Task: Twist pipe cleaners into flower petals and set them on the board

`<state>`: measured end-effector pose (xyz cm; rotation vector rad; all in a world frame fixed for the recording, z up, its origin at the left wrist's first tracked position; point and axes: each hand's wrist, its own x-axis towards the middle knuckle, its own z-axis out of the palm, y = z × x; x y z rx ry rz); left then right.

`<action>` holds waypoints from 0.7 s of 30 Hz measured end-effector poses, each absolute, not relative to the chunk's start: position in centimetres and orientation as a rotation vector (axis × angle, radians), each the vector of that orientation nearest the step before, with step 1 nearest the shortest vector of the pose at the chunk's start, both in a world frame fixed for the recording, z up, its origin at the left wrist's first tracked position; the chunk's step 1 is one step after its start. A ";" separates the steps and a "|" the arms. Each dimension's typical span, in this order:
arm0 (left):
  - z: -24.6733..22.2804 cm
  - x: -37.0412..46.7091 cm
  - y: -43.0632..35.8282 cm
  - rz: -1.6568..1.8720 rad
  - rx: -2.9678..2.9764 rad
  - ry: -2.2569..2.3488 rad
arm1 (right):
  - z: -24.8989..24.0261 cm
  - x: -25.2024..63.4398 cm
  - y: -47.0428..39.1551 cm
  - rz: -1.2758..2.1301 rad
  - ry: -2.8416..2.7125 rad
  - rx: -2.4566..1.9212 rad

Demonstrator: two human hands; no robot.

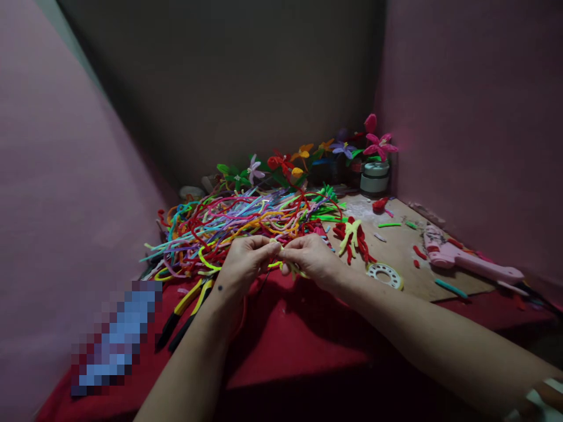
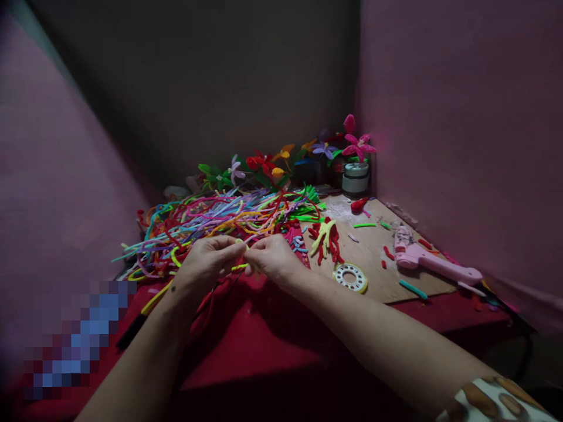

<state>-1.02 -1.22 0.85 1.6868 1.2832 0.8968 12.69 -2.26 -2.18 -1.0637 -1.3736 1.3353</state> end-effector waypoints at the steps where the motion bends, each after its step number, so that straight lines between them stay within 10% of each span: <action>1: 0.7 -1.1 -1.2 0.897 1.701 1.273 | -2.1 12.7 -2.3 1.369 -1.366 -1.066; 21: 0.6 -1.5 -0.5 1.035 1.603 1.241 | -2.6 12.6 -1.8 1.315 -1.293 -0.999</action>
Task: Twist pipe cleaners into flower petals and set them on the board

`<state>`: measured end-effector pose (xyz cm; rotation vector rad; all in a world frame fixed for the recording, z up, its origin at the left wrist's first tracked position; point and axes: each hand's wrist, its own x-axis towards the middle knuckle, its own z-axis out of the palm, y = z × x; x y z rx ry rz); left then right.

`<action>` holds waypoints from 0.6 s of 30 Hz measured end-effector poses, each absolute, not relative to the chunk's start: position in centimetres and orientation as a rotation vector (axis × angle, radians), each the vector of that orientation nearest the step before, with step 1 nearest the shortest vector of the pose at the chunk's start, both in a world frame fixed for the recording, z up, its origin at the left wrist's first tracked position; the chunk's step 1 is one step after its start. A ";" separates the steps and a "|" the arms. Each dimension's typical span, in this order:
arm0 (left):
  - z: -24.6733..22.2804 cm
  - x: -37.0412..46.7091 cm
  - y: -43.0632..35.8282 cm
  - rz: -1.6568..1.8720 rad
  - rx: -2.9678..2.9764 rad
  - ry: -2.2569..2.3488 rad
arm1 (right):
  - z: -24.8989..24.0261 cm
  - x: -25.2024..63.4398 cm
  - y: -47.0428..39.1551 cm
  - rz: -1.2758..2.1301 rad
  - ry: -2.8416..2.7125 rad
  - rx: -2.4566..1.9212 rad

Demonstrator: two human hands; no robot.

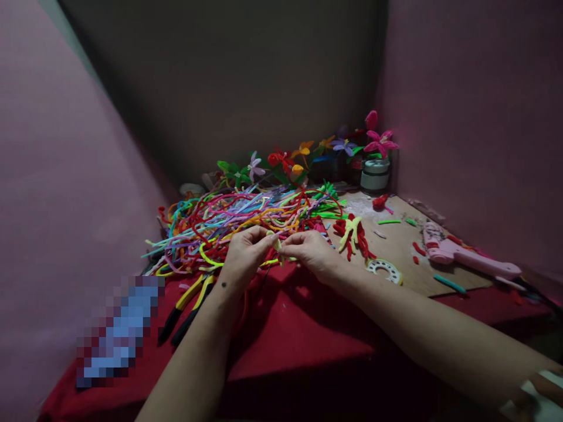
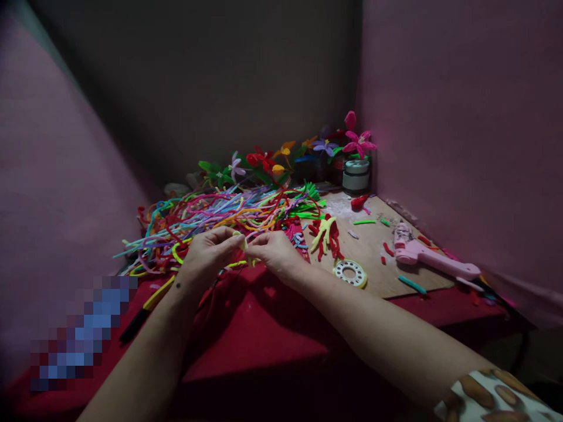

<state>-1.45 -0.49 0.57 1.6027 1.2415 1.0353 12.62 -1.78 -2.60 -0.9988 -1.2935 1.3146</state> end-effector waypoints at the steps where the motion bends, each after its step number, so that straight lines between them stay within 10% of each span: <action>1: 0.6 -1.5 -0.6 1.013 1.598 1.212 | -2.7 12.6 -1.7 1.288 -1.299 -1.020; 18: 0.6 -0.5 -1.5 0.947 1.695 1.225 | -2.5 12.4 -2.5 0.707 -1.635 -1.242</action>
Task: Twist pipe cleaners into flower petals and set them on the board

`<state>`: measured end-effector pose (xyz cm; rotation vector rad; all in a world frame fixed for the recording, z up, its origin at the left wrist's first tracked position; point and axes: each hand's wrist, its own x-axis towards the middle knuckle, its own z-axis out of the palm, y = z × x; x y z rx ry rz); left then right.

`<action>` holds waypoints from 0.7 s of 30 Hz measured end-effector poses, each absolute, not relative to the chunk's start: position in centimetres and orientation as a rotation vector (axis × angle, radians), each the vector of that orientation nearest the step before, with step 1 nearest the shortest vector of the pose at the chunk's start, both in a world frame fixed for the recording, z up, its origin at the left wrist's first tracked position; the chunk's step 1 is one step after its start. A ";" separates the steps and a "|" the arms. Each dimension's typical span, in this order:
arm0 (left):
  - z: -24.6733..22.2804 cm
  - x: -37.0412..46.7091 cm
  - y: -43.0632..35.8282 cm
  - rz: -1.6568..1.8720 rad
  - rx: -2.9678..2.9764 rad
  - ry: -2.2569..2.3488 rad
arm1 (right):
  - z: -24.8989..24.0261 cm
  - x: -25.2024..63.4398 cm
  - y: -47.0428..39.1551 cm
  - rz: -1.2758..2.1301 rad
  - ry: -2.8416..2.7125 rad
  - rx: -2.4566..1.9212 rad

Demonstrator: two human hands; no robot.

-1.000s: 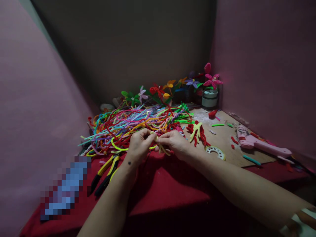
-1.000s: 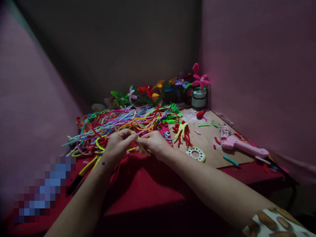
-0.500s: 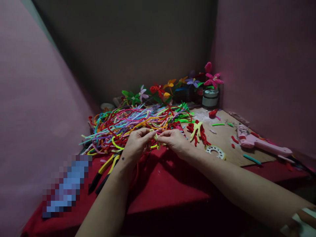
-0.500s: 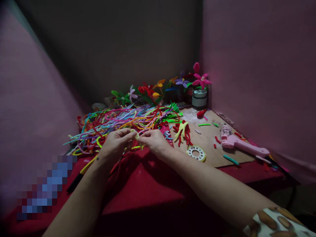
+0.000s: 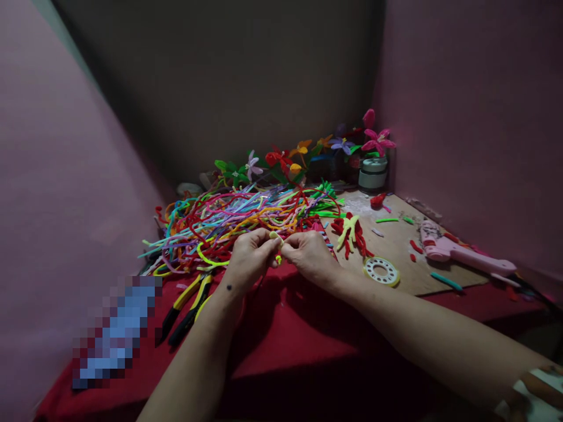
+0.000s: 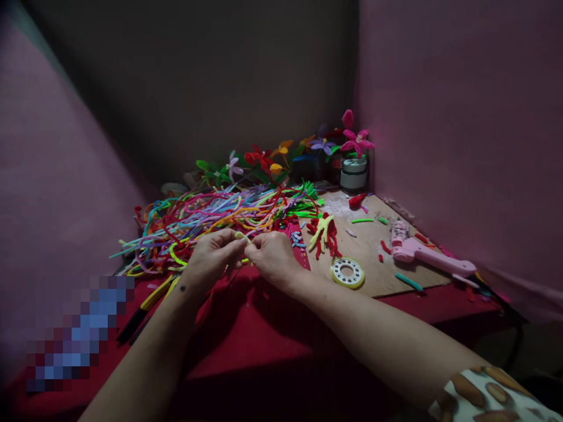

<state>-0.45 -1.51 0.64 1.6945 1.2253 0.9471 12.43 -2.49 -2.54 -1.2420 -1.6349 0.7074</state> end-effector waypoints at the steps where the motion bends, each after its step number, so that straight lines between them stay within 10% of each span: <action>1: 0.6 -0.5 -1.4 0.937 1.707 1.222 | -2.6 12.4 -2.5 0.720 -1.626 -1.235; 21: 0.4 -1.2 -0.9 0.993 1.577 1.062 | -2.7 12.6 -1.9 1.212 -1.325 -0.998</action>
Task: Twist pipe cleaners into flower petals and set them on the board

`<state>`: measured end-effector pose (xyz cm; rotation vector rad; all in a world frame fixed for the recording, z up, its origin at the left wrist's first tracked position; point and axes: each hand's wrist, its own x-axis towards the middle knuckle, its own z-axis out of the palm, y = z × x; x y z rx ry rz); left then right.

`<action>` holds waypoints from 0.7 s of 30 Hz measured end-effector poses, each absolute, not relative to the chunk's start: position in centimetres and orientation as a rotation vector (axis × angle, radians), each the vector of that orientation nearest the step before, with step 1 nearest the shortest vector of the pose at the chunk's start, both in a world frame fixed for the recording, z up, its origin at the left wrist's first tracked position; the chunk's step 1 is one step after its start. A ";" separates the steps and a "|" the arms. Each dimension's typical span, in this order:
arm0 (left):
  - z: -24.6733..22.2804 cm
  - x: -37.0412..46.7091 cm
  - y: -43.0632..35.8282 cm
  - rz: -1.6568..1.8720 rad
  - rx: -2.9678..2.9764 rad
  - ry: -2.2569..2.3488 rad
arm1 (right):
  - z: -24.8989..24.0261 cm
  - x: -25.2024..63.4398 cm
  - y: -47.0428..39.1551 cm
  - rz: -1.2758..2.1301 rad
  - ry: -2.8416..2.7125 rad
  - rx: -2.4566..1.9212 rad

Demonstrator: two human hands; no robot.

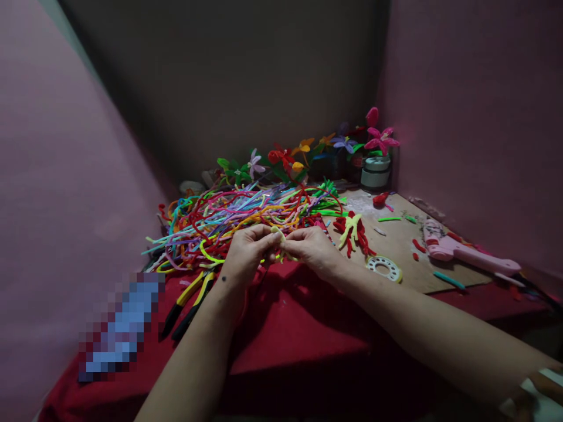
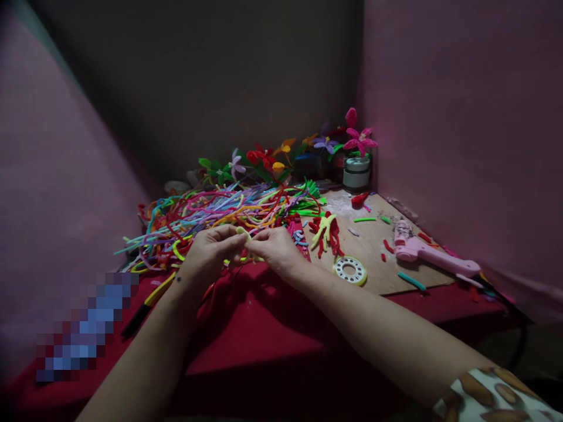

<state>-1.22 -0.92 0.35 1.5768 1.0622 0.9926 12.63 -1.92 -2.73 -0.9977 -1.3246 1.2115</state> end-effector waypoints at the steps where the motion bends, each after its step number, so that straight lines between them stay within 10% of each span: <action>1: 0.4 -1.2 -0.9 0.995 1.570 1.051 | -2.7 12.7 -1.9 1.211 -1.340 -1.004; 21: 0.3 -2.0 -0.5 0.823 1.446 0.951 | -2.4 12.8 -2.1 1.291 -1.563 -1.058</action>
